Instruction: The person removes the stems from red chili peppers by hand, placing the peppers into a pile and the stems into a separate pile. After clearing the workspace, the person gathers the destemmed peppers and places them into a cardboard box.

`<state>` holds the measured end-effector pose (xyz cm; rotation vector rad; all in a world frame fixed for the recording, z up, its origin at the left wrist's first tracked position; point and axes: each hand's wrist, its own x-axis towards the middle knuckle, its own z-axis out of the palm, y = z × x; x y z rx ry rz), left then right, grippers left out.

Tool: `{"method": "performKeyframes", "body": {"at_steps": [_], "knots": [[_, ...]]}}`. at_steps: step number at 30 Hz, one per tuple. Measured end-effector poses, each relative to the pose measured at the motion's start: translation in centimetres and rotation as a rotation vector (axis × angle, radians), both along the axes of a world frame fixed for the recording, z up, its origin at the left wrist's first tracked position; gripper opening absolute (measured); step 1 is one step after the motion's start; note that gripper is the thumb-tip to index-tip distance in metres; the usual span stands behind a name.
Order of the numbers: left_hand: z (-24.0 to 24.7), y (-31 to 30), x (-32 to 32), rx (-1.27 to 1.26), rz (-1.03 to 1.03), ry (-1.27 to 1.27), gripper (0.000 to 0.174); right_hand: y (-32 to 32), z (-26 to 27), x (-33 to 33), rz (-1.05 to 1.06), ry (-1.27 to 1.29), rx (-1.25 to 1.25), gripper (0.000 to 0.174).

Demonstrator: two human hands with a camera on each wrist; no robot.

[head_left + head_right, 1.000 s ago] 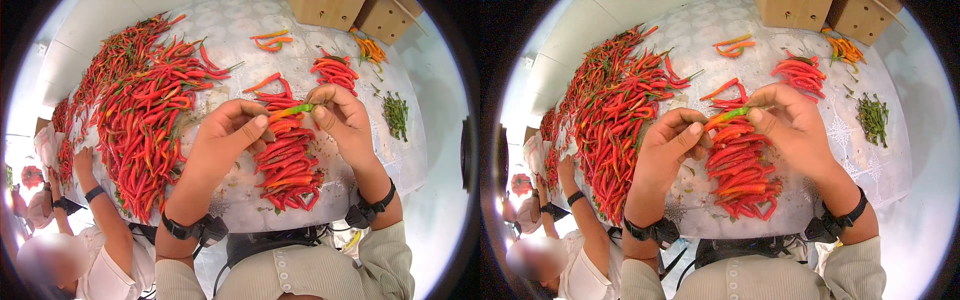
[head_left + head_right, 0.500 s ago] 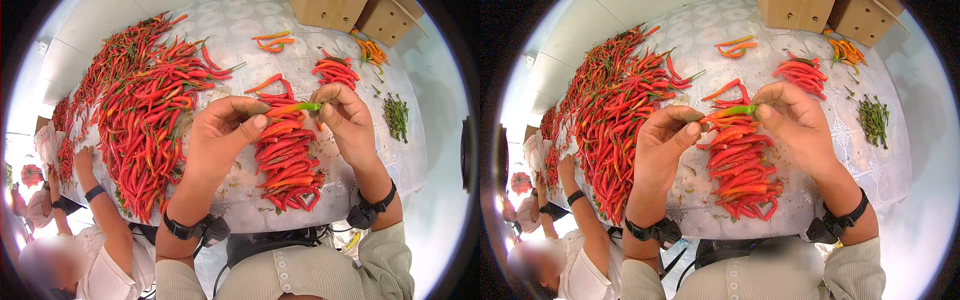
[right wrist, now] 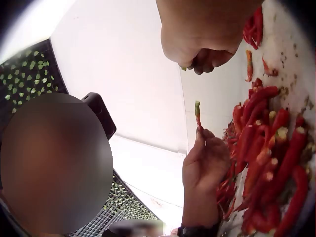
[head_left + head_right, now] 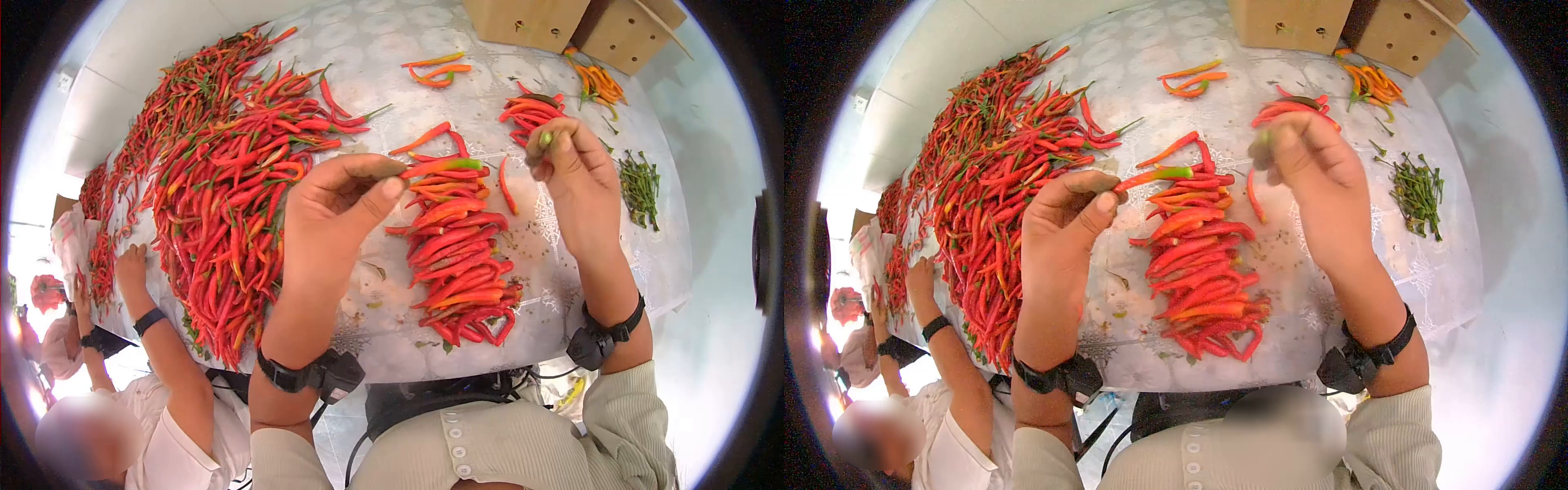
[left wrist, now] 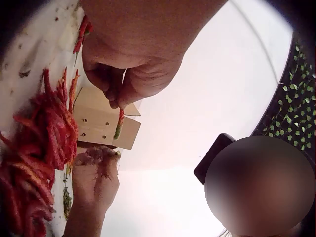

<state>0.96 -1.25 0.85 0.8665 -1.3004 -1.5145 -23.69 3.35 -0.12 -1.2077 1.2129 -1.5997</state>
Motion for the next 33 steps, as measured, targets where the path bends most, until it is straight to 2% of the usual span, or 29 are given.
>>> {"method": "performKeyframes", "body": {"at_steps": [3, 4, 7, 10, 13, 16, 19, 21, 22, 25, 28, 31, 33], "knots": [[-0.3, -0.2, -0.2, -0.029, 0.027, 0.048, 0.022, -0.3, 0.7, -1.5, -0.162, -0.016, -0.058, 0.018], [-0.3, -0.1, -0.3, -0.032, 0.023, 0.054, 0.022, -0.5, 0.6, -2.2, -0.300, -0.014, -0.081, 0.023], [-0.5, 0.0, -0.4, -0.047, 0.020, 0.050, 0.024, -0.7, 2.0, -5.3, -0.601, 0.034, -0.150, 0.023], [-0.6, 0.0, -0.5, -0.062, 0.033, 0.042, 0.027, -0.7, 2.9, -8.9, -0.972, 0.309, -0.265, 0.024], [-0.4, 0.1, -0.5, -0.050, 0.028, 0.045, 0.030, -0.3, 2.5, -12.2, -1.257, 0.836, -0.188, 0.027], [-0.5, -0.1, -0.4, -0.055, 0.025, 0.012, 0.030, 0.2, 0.9, -16.2, -1.236, 1.347, 0.121, 0.027], [-1.5, -0.5, -0.3, -0.062, 0.027, -0.031, 0.028, 0.9, 0.4, -17.1, -1.027, 1.520, 0.609, 0.028], [-1.9, -0.4, -0.6, -0.045, 0.009, -0.040, 0.027, 1.4, 0.6, -16.0, -1.061, 1.511, 0.620, 0.025], [-1.6, -0.3, -0.6, -0.033, -0.008, -0.040, 0.027, 1.5, 0.7, -15.5, -1.070, 1.497, 0.619, 0.024], [-1.5, -0.1, -0.6, -0.054, -0.028, -0.047, 0.025, 0.8, 0.5, -14.4, -1.142, 1.471, 0.417, 0.020], [-1.4, -0.1, -0.6, -0.063, -0.046, -0.057, 0.024, -0.8, 1.4, -11.3, -0.924, 1.131, -0.116, 0.017], [-1.5, -0.2, -0.6, -0.065, -0.075, -0.045, 0.023, -0.6, 2.1, -5.3, -0.607, 0.856, -0.203, 0.017], [-1.8, -0.3, -0.6, -0.061, -0.081, -0.049, 0.024, 0.1, 2.4, -1.7, -0.298, 0.806, -0.194, 0.018]]}}
